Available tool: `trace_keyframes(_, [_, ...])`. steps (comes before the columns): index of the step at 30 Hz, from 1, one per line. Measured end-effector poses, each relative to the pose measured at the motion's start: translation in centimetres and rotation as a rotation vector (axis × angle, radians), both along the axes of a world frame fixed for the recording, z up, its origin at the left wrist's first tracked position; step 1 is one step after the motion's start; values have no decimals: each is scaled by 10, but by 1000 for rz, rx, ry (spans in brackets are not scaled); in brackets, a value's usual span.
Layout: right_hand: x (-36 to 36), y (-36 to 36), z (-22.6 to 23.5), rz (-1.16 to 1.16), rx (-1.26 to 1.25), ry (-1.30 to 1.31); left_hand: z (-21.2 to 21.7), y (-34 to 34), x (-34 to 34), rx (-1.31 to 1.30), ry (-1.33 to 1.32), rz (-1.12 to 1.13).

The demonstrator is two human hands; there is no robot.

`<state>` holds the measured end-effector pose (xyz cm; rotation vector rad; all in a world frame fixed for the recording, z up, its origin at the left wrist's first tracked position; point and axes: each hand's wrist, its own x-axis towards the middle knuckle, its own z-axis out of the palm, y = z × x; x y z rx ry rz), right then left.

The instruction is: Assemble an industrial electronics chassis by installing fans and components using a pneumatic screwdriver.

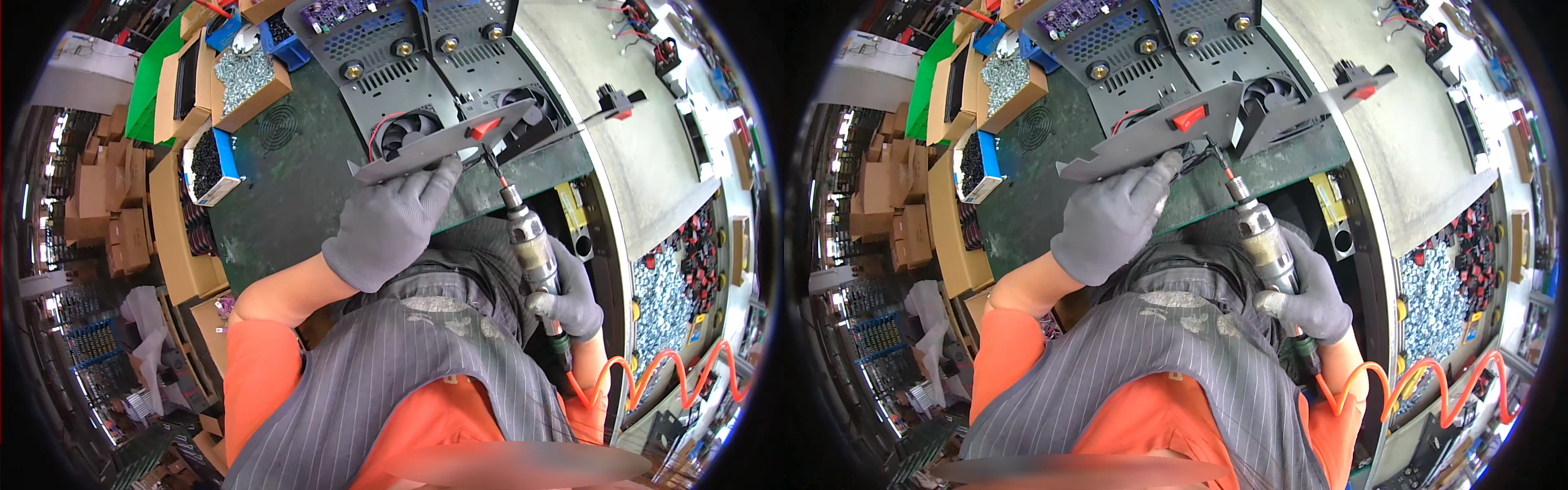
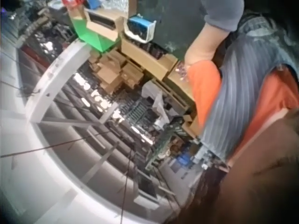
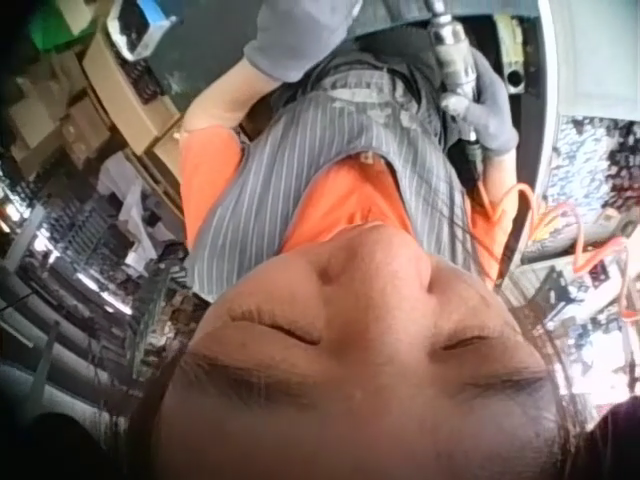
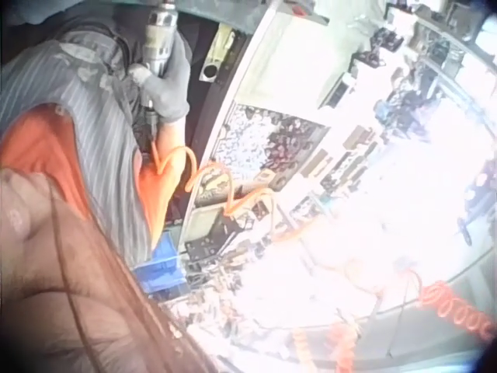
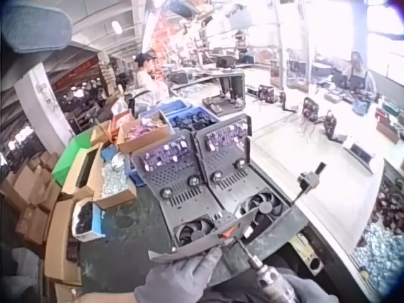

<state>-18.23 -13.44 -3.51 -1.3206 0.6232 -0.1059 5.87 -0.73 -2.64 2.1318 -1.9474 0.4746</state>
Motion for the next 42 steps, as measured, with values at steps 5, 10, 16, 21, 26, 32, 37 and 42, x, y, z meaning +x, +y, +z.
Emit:
trace_keyframes(5, [-3,2,-4,-28,63,48,-3,0,1,-103,28,-68])
trace_keyframes(10, [6,9,2,-141,-21,65,-6,-3,7,-239,96,-146])
trace_keyframes(16, [16,8,0,-146,50,39,4,12,14,-247,216,-266])
trace_keyframes(21, [21,4,-7,-146,40,28,-1,40,57,298,415,-65])
trace_keyframes(26, [17,2,-9,-114,74,56,-8,2,113,149,452,143])
trace_keyframes(32, [12,4,-4,-100,213,103,-22,-49,111,420,314,178])
trace_keyframes(37, [14,2,-3,-133,222,78,14,-52,123,419,452,123])
trace_keyframes(42, [10,1,-5,-134,316,87,19,-45,123,463,960,39])
